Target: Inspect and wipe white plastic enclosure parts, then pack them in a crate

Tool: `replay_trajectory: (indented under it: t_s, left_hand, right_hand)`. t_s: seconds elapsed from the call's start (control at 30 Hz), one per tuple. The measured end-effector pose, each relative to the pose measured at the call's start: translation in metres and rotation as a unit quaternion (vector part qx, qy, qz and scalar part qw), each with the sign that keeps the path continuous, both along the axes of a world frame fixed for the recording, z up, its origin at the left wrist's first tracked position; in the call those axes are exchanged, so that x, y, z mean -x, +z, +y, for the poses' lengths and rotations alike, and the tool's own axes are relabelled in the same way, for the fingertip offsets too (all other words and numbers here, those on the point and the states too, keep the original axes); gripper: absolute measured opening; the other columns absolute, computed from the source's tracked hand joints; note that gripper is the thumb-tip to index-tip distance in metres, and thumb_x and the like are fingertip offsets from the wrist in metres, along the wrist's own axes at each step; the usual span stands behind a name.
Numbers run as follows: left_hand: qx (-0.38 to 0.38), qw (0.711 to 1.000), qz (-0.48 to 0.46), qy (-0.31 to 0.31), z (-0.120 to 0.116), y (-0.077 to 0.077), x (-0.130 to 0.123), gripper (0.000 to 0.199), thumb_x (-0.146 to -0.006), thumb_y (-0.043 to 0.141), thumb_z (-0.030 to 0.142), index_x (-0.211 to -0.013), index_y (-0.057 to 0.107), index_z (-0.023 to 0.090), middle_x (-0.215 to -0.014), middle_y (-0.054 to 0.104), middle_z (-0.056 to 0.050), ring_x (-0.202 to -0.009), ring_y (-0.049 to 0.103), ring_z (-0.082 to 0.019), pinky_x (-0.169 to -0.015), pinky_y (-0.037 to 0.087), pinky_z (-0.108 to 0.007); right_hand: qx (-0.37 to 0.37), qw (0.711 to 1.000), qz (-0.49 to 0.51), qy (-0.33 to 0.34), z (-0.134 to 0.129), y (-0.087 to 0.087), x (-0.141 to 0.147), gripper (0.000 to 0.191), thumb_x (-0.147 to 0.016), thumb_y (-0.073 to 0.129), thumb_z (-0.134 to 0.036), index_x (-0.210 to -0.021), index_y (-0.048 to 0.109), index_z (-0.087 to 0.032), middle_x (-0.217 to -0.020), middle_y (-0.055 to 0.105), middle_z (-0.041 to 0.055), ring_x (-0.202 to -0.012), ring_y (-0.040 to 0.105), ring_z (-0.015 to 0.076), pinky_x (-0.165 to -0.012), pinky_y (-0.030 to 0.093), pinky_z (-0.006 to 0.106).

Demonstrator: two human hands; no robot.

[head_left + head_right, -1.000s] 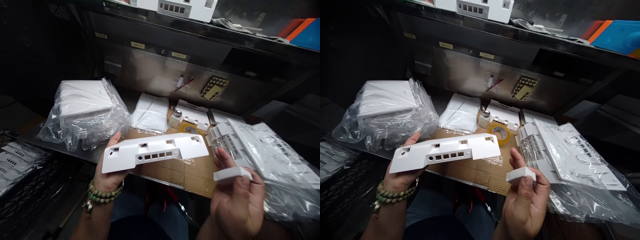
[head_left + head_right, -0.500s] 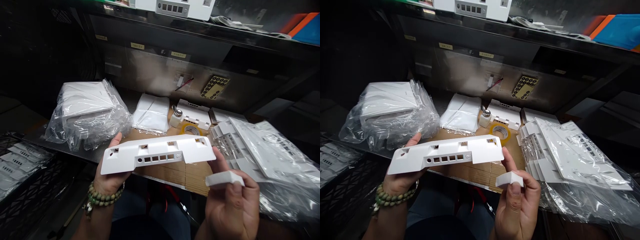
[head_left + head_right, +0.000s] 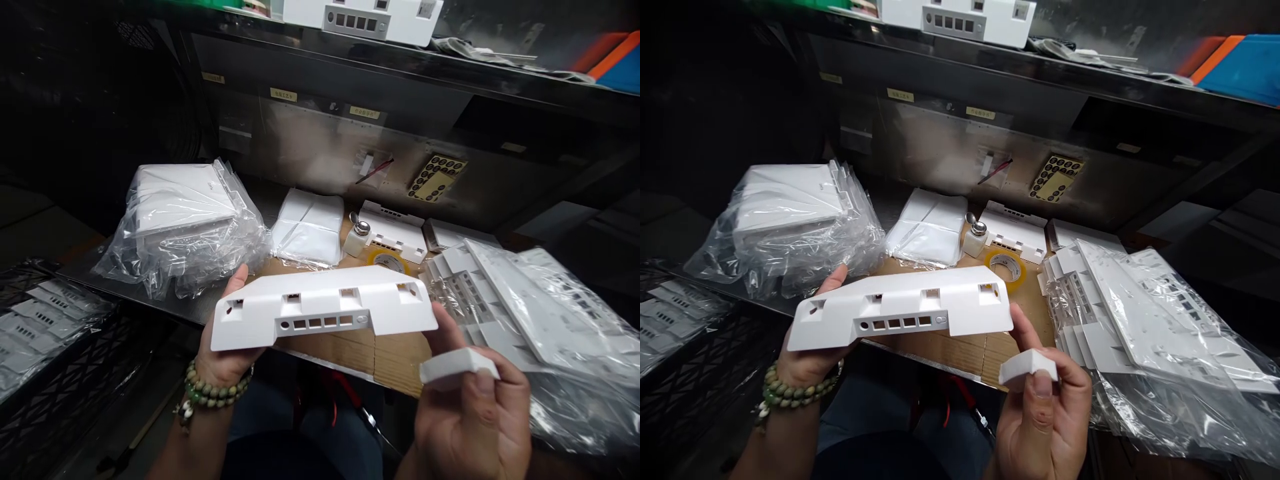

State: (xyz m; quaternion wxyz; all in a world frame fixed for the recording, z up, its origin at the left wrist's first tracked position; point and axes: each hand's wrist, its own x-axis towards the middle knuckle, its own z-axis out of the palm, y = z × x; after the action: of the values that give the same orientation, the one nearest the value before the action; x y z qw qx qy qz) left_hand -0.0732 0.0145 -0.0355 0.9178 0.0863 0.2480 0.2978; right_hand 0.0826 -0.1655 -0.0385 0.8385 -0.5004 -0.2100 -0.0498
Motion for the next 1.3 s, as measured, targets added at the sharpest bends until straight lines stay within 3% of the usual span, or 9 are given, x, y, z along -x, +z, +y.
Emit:
replay_trajectory:
  t_s: [0.1, 0.2, 0.33, 0.47, 0.67, 0.77, 1.0, 1.17, 1.3]
  left_hand:
    - [-0.037, 0.999, -0.032, 0.020, -0.002, 0.008, -0.011, 0.062, -0.101, 0.034, 0.061, -0.134, 0.063, 0.017, -0.085, 0.080, -0.011, -0.078, 0.077, -0.029, -0.068, 0.065, -0.039]
    - [-0.062, 0.994, -0.054, 0.074, -0.005, 0.003, -0.012, 0.071, -0.098, 0.029, 0.069, -0.136, 0.062, 0.019, -0.097, 0.080, -0.011, -0.104, 0.074, -0.031, -0.091, 0.059, -0.044]
    - [-0.074, 0.991, -0.096, 0.061, -0.003, -0.019, 0.002, 0.079, -0.094, 0.018, 0.078, -0.143, 0.056, 0.029, -0.101, 0.081, -0.003, -0.088, 0.077, -0.025, -0.082, 0.061, -0.039]
    - [-0.101, 0.986, -0.127, 0.046, 0.000, -0.031, 0.009, 0.087, -0.087, 0.023, 0.087, -0.136, 0.064, 0.027, -0.093, 0.081, -0.005, -0.073, 0.077, -0.023, -0.066, 0.062, -0.032]
    - [-0.115, 0.985, -0.127, 0.019, 0.000, -0.032, 0.002, 0.095, -0.076, 0.032, 0.094, -0.127, 0.069, 0.023, -0.099, 0.080, -0.010, -0.097, 0.076, -0.030, -0.094, 0.058, -0.040]
    - [-0.120, 0.986, -0.113, 0.005, -0.002, -0.030, 0.000, 0.093, -0.082, 0.025, 0.090, -0.133, 0.064, 0.023, -0.097, 0.079, -0.010, -0.112, 0.071, -0.031, -0.102, 0.053, -0.043]
    - [-0.067, 0.996, -0.004, 0.055, -0.010, -0.025, -0.004, 0.089, -0.087, 0.032, 0.084, -0.151, 0.044, 0.024, -0.096, 0.079, -0.011, -0.114, 0.069, -0.030, -0.098, 0.054, -0.042]
    - [-0.072, 0.997, -0.004, 0.034, -0.015, -0.032, -0.001, 0.091, -0.076, 0.053, 0.087, -0.141, 0.057, 0.024, -0.095, 0.079, -0.011, -0.119, 0.067, -0.035, -0.094, 0.057, -0.042]
    - [-0.107, 0.993, -0.044, -0.023, -0.013, -0.046, 0.002, 0.088, -0.067, 0.068, 0.084, -0.128, 0.066, 0.021, -0.110, 0.077, -0.013, -0.128, 0.060, -0.039, -0.101, 0.054, -0.044]
  right_hand:
    - [0.007, 0.998, 0.009, -0.060, 0.000, -0.005, -0.014, 0.011, -0.095, 0.059, -0.028, -0.103, 0.056, -0.021, -0.083, 0.075, 0.0033, -0.085, 0.072, 0.0246, -0.089, 0.051, 0.048]
    - [0.027, 0.998, 0.053, -0.039, -0.002, -0.017, -0.030, 0.016, -0.095, 0.062, -0.034, -0.102, 0.056, -0.022, -0.074, 0.063, -0.0033, -0.070, 0.060, 0.0154, -0.082, 0.053, 0.039]
    - [0.066, 0.990, 0.110, 0.057, -0.003, -0.032, -0.038, 0.024, -0.094, 0.065, -0.042, -0.103, 0.060, -0.021, -0.076, 0.055, -0.0045, -0.073, 0.053, 0.0109, -0.081, 0.052, 0.031]
    - [0.101, 0.983, 0.126, 0.090, -0.001, -0.034, -0.032, 0.029, -0.092, 0.067, -0.046, -0.104, 0.061, -0.020, -0.086, 0.060, -0.0009, -0.084, 0.060, 0.0135, -0.080, 0.050, 0.030]
    - [0.123, 0.978, 0.154, 0.069, 0.002, -0.034, -0.030, 0.032, -0.090, 0.070, -0.049, -0.102, 0.063, -0.021, -0.094, 0.067, 0.0015, -0.089, 0.064, 0.0151, -0.084, 0.051, 0.033]
    - [0.125, 0.977, 0.162, 0.067, 0.001, -0.035, -0.031, 0.034, -0.089, 0.070, -0.050, -0.104, 0.063, -0.021, -0.095, 0.068, 0.0023, -0.087, 0.065, 0.0156, -0.079, 0.053, 0.031]
    - [0.137, 0.968, 0.202, 0.061, 0.003, -0.041, -0.033, 0.045, -0.082, 0.075, -0.056, -0.108, 0.064, -0.021, -0.100, 0.073, 0.0062, -0.076, 0.067, 0.0168, -0.065, 0.055, 0.029]
    - [0.124, 0.964, 0.225, 0.069, 0.004, -0.043, -0.033, 0.042, -0.081, 0.077, -0.055, -0.105, 0.066, -0.022, -0.092, 0.074, 0.0032, -0.065, 0.066, 0.0153, -0.067, 0.057, 0.032]
    - [0.134, 0.959, 0.238, 0.068, 0.004, -0.043, -0.033, 0.044, -0.079, 0.077, -0.056, -0.107, 0.066, -0.023, -0.088, 0.074, 0.0018, -0.060, 0.065, 0.0149, -0.066, 0.057, 0.032]
